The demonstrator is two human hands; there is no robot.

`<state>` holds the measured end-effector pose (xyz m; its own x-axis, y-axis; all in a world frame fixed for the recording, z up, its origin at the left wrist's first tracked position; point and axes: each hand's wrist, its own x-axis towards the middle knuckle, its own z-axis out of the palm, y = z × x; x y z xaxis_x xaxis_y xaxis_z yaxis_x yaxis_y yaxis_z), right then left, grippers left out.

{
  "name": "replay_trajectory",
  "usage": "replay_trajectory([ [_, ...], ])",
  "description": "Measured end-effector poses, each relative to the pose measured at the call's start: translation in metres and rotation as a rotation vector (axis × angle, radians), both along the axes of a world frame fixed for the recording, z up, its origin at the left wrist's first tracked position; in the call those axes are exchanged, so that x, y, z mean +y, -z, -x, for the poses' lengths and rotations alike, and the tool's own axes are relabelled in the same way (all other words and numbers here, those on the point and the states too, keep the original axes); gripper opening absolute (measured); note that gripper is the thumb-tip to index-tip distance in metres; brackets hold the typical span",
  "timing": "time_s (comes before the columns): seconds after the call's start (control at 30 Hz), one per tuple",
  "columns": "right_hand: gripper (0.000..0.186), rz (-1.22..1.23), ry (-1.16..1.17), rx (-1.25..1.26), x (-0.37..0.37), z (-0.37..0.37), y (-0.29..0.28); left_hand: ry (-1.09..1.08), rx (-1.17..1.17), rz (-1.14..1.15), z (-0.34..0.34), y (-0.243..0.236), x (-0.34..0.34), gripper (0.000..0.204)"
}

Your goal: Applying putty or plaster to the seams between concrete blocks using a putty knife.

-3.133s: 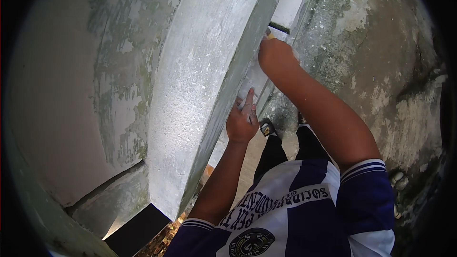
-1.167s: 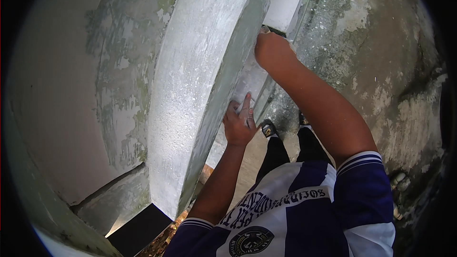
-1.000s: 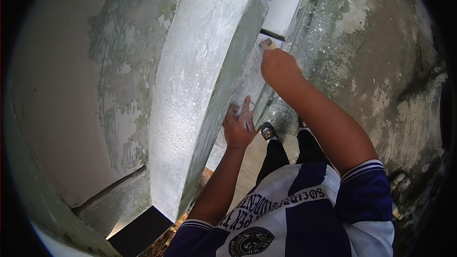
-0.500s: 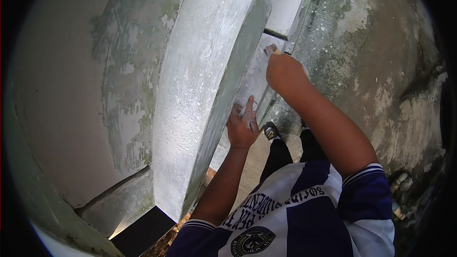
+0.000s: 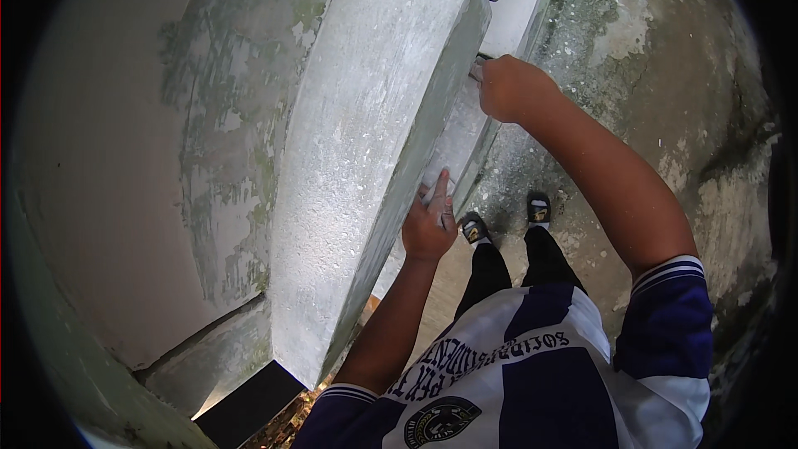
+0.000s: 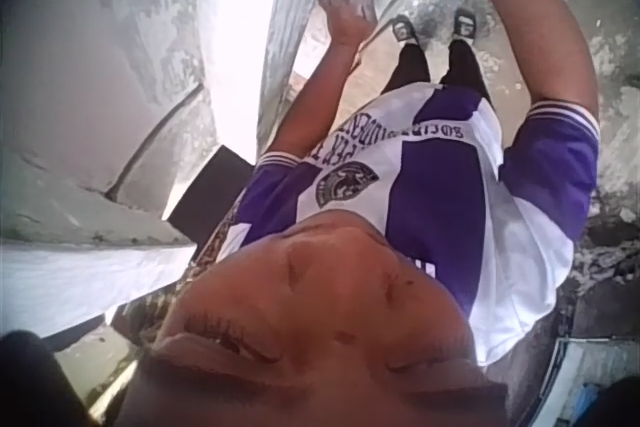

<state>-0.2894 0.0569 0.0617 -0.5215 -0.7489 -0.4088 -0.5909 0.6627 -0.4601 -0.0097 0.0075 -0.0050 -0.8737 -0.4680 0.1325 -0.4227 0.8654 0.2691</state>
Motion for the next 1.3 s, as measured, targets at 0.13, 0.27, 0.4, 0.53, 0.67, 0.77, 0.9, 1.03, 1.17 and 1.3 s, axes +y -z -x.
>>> replay_trajectory([
  [0.13,0.029,-0.031,-0.049,-0.028,0.007,0.014,0.011,-0.022,-0.041,-0.01,-0.001,-0.004,0.0,0.045],
  [0.27,0.029,0.009,-0.14,0.031,0.014,0.014,0.025,-0.035,-0.041,-0.013,-0.004,-0.004,0.001,0.046],
  [0.4,0.028,-0.009,-0.133,0.04,-0.006,0.02,0.01,-0.008,-0.027,-0.005,0.001,-0.004,0.001,0.045],
  [0.53,0.027,-0.031,-0.139,0.042,-0.002,0.021,0.008,-0.011,-0.015,-0.007,-0.001,-0.002,0.001,0.045],
  [0.67,0.028,-0.027,-0.22,-0.003,0.005,0.026,0.016,-0.021,-0.024,0.01,-0.004,-0.003,0.0,0.046],
  [0.77,0.028,0.004,-0.226,0.058,-0.004,0.023,0.026,-0.019,-0.035,0.003,-0.001,-0.004,-0.001,0.045],
  [0.9,0.029,0.079,-0.172,0.002,-0.012,0.036,0.031,0.017,0.015,-0.009,0.004,-0.002,-0.001,0.045],
  [1.03,0.028,-0.057,-0.298,0.0,0.0,0.039,0.009,-0.028,-0.02,0.002,-0.006,-0.001,-0.001,0.045],
  [1.17,0.028,-0.019,-0.287,0.041,-0.004,0.032,0.03,-0.008,-0.032,0.048,-0.006,0.003,-0.002,0.045],
  [1.3,0.028,0.082,-0.112,0.025,-0.01,0.032,0.037,-0.003,-0.013,0.018,-0.001,0.003,0.001,0.045],
])
